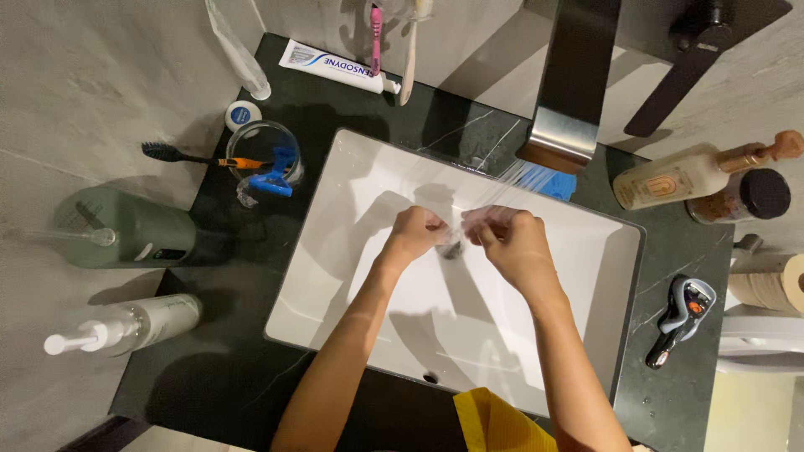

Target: The person washes their hands, wipes the countertop and faucet area with a cloth, and then rinses the cloth under the water.

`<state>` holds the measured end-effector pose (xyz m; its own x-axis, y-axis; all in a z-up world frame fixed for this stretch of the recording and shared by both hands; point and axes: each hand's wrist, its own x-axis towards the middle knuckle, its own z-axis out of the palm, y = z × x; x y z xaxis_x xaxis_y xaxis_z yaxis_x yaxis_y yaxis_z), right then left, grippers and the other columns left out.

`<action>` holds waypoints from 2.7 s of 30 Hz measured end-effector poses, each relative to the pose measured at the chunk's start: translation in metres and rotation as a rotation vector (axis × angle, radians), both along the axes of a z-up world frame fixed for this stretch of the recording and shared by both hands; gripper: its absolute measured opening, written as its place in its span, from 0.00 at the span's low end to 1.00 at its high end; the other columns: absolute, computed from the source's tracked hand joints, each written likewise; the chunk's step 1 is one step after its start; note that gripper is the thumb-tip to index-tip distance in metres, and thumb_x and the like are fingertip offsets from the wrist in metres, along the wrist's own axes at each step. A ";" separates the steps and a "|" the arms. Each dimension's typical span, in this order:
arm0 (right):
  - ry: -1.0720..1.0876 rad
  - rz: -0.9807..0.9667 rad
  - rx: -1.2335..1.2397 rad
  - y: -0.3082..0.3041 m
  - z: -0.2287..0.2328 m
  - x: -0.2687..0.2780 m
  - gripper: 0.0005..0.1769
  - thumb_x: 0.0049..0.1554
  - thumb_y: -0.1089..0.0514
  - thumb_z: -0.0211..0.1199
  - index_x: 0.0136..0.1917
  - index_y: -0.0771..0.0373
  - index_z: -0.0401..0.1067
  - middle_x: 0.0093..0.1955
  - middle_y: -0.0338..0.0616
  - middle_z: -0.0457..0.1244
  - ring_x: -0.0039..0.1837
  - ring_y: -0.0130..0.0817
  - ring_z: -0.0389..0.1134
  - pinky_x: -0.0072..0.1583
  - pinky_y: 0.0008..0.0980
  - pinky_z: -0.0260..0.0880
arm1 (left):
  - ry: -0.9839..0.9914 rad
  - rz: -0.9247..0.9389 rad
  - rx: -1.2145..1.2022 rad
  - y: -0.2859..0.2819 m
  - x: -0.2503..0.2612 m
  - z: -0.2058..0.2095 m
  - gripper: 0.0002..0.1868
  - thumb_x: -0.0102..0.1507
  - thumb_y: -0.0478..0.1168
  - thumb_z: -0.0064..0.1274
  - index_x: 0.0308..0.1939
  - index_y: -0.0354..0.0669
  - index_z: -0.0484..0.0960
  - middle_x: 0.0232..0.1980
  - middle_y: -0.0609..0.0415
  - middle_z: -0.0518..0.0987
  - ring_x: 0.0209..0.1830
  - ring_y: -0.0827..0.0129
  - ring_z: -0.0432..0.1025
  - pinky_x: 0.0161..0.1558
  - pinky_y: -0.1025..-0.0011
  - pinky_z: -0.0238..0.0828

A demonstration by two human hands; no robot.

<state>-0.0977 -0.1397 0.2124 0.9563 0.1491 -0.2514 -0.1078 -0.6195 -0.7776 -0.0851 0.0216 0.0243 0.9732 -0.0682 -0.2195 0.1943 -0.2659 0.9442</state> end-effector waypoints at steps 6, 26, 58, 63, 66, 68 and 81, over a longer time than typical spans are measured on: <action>-0.005 -0.015 0.021 0.006 -0.001 -0.004 0.11 0.58 0.68 0.60 0.51 0.67 0.80 0.41 0.48 0.74 0.45 0.32 0.77 0.50 0.30 0.77 | 0.253 -0.076 -0.119 0.015 -0.007 0.028 0.17 0.60 0.43 0.59 0.44 0.32 0.87 0.38 0.48 0.88 0.39 0.70 0.83 0.46 0.74 0.80; 0.999 -0.406 1.552 -0.005 -0.117 0.024 0.10 0.63 0.68 0.49 0.55 0.76 0.67 0.48 0.50 0.65 0.43 0.33 0.65 0.43 0.26 0.69 | 0.150 -0.090 0.548 0.038 -0.038 0.049 0.14 0.57 0.52 0.65 0.37 0.47 0.86 0.51 0.50 0.83 0.56 0.55 0.74 0.62 0.57 0.65; 0.636 -0.465 1.168 -0.021 -0.064 -0.008 0.23 0.63 0.58 0.50 0.65 0.79 0.66 0.61 0.60 0.66 0.63 0.46 0.69 0.67 0.40 0.70 | 0.515 0.170 -1.431 -0.034 0.093 -0.057 0.20 0.60 0.28 0.41 0.55 0.21 0.73 0.58 0.36 0.77 0.58 0.52 0.74 0.69 0.63 0.68; 0.661 -0.470 1.140 -0.007 -0.062 -0.015 0.25 0.62 0.58 0.49 0.66 0.80 0.65 0.62 0.63 0.66 0.66 0.49 0.69 0.67 0.40 0.69 | 0.376 0.250 -1.369 0.039 0.079 -0.039 0.23 0.62 0.29 0.41 0.62 0.22 0.68 0.66 0.38 0.68 0.67 0.54 0.66 0.72 0.59 0.63; 0.689 -0.492 1.196 0.003 -0.056 -0.015 0.26 0.63 0.59 0.47 0.67 0.81 0.63 0.64 0.64 0.65 0.67 0.49 0.68 0.69 0.40 0.69 | 0.323 0.335 -1.472 0.063 0.058 -0.017 0.31 0.59 0.33 0.40 0.66 0.19 0.65 0.69 0.36 0.68 0.69 0.54 0.65 0.71 0.60 0.62; 0.717 -0.543 1.281 0.009 -0.052 -0.009 0.26 0.63 0.59 0.44 0.68 0.81 0.63 0.66 0.63 0.65 0.68 0.48 0.67 0.70 0.39 0.68 | 0.328 0.349 -1.488 0.068 0.047 -0.008 0.32 0.60 0.34 0.41 0.69 0.19 0.63 0.69 0.36 0.68 0.70 0.54 0.64 0.70 0.60 0.62; 0.115 -0.191 0.390 0.003 -0.039 -0.002 0.17 0.62 0.67 0.47 0.54 0.76 0.76 0.49 0.52 0.71 0.51 0.36 0.74 0.59 0.32 0.75 | 0.014 0.139 -0.253 0.002 0.000 0.008 0.10 0.54 0.34 0.66 0.38 0.33 0.88 0.38 0.50 0.87 0.37 0.71 0.81 0.42 0.74 0.78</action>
